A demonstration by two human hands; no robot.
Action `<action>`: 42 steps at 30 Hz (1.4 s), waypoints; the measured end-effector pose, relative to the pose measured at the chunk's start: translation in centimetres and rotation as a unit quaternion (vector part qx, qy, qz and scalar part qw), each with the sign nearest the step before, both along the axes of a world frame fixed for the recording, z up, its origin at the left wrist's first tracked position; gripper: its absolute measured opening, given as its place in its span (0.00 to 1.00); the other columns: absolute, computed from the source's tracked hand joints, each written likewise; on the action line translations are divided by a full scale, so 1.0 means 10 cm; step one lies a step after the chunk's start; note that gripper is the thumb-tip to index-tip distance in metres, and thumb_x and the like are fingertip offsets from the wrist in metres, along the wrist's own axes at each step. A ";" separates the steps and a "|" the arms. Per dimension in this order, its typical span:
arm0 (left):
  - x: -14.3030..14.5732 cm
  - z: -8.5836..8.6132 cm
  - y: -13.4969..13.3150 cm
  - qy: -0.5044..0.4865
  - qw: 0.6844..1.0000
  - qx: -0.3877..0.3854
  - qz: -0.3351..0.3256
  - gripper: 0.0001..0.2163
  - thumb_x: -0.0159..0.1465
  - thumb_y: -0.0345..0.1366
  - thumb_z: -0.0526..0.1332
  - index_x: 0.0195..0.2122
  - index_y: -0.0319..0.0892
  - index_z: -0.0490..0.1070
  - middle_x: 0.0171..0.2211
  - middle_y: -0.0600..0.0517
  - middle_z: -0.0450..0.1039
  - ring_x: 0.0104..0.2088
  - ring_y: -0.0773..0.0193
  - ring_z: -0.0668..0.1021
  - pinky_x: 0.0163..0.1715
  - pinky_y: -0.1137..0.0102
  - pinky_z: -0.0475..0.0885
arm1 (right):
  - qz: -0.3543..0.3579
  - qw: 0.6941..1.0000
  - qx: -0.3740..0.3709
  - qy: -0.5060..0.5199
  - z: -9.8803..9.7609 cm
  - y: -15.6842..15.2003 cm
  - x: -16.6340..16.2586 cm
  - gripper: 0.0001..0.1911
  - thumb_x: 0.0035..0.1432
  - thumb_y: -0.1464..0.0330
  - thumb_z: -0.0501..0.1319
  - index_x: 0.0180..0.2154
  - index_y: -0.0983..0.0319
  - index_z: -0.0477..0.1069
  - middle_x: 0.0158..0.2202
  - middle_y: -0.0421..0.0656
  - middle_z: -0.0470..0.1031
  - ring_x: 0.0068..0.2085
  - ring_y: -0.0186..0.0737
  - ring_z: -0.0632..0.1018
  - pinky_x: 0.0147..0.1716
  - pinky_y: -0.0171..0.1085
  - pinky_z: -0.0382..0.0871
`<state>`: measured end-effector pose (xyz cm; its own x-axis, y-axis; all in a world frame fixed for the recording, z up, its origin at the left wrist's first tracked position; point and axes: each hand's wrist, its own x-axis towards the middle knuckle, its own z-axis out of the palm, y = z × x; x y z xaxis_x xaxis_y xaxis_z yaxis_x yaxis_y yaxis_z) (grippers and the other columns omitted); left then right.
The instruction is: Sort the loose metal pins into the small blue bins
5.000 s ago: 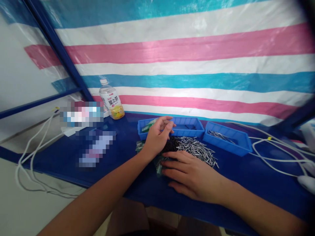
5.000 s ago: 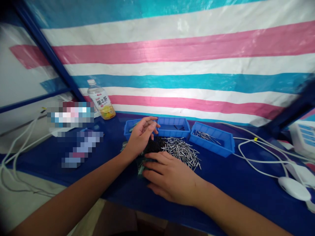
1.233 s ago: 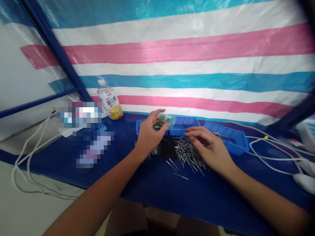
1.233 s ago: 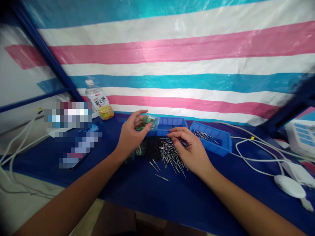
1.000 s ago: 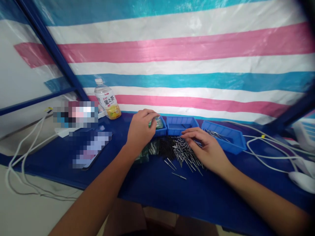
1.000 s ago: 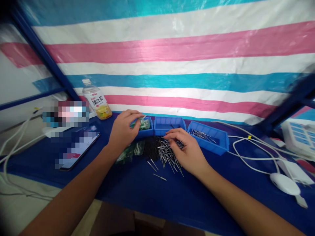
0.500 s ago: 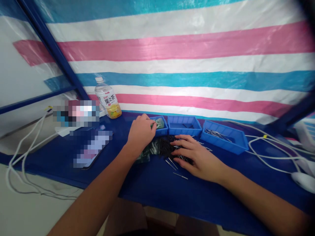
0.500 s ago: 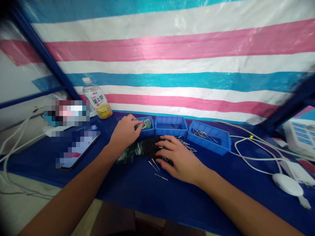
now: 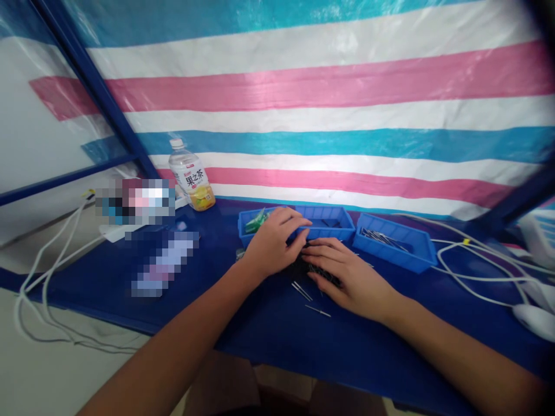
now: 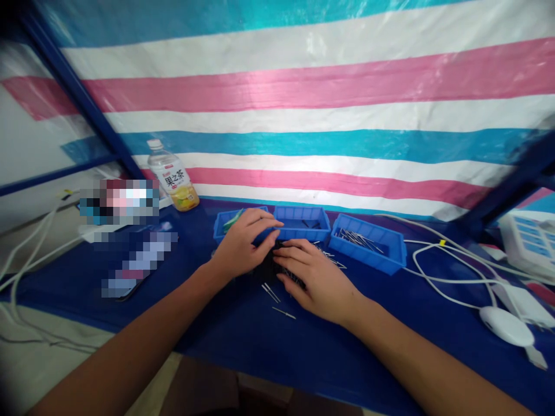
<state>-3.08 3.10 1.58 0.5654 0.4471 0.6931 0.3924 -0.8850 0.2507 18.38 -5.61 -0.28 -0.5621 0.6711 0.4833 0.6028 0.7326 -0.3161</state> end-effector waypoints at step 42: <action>0.14 -0.11 -0.12 -0.028 0.979 -0.178 -0.099 0.09 0.67 0.30 0.64 0.45 0.45 0.83 0.41 0.50 0.86 0.40 0.61 0.86 0.44 0.65 0.82 | -0.181 0.933 -0.198 0.240 0.00 0.05 0.10 0.05 0.60 0.66 0.67 0.38 0.57 0.72 0.35 0.40 0.79 0.31 0.38 0.78 0.32 0.39 0.74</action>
<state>-1.66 1.91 0.52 0.6314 0.5512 0.5454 0.1981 -0.7947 0.5738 19.33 -5.07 -0.32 -0.0466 0.9545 0.2945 0.5073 0.2766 -0.8162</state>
